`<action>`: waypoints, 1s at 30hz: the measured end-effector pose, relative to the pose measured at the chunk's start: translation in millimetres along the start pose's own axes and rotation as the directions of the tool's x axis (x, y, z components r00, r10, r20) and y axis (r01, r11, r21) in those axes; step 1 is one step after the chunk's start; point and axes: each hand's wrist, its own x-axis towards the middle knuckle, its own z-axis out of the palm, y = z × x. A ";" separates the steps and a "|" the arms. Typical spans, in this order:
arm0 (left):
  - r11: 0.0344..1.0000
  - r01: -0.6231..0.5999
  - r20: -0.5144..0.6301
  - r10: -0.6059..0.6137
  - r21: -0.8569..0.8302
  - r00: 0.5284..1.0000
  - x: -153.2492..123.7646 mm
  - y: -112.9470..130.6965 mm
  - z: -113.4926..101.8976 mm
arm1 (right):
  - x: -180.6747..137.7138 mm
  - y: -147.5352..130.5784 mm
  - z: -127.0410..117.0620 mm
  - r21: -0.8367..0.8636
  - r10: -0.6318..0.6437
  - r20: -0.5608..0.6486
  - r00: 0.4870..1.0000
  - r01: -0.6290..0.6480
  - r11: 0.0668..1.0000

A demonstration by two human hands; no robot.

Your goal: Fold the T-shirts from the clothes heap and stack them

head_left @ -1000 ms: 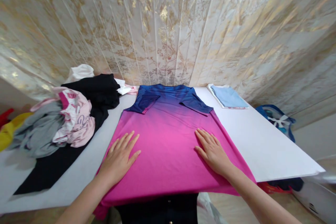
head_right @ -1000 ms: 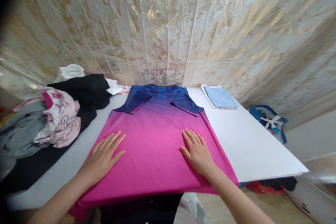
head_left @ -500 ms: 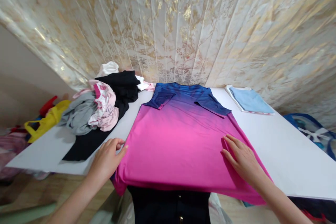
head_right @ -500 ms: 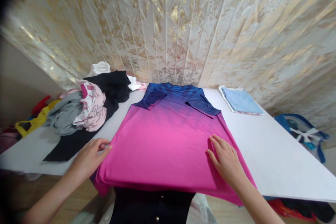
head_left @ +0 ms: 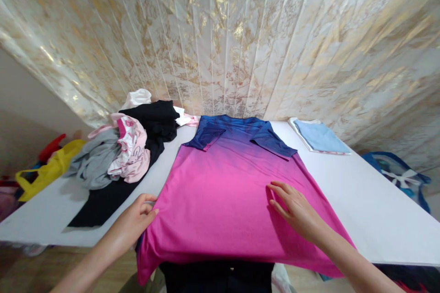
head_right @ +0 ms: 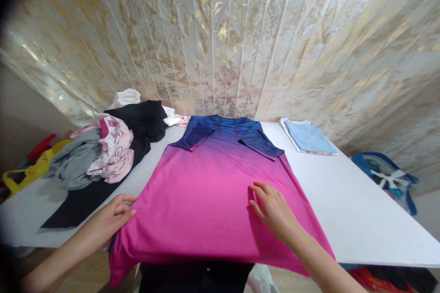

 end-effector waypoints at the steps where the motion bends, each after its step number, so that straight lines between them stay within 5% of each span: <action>1: 0.998 0.038 0.018 -0.037 -0.053 0.999 0.0 3.8 1.6 | 9.0 -6.2 -5.4 0.045 -0.015 0.018 1.000 0.014 0.999; 8: 0.982 0.105 0.178 -0.077 -0.154 0.981 -5.6 23.5 1.0 | 90.6 -87.1 -14.6 0.386 -0.220 0.162 0.962 0.143 0.911; 14: 0.978 0.073 0.143 -0.046 -0.194 0.989 32.9 24.5 -0.7 | 173.9 -126.6 21.3 0.274 -0.260 0.170 0.950 0.208 0.939; 21: 0.955 0.118 -0.002 -0.123 -0.271 0.992 121.9 57.0 8.2 | 264.6 -120.2 67.7 0.062 0.025 -0.007 1.000 -0.025 0.998; 26: 0.959 0.027 -0.060 -0.046 -0.281 0.997 158.8 76.9 18.4 | 274.5 -102.4 100.1 -0.001 0.105 -0.011 0.994 -0.105 0.994; 30: 0.930 0.076 0.013 -0.076 -0.360 0.997 179.5 85.8 29.0 | 270.0 -98.3 109.8 0.007 0.085 -0.033 0.996 -0.085 0.996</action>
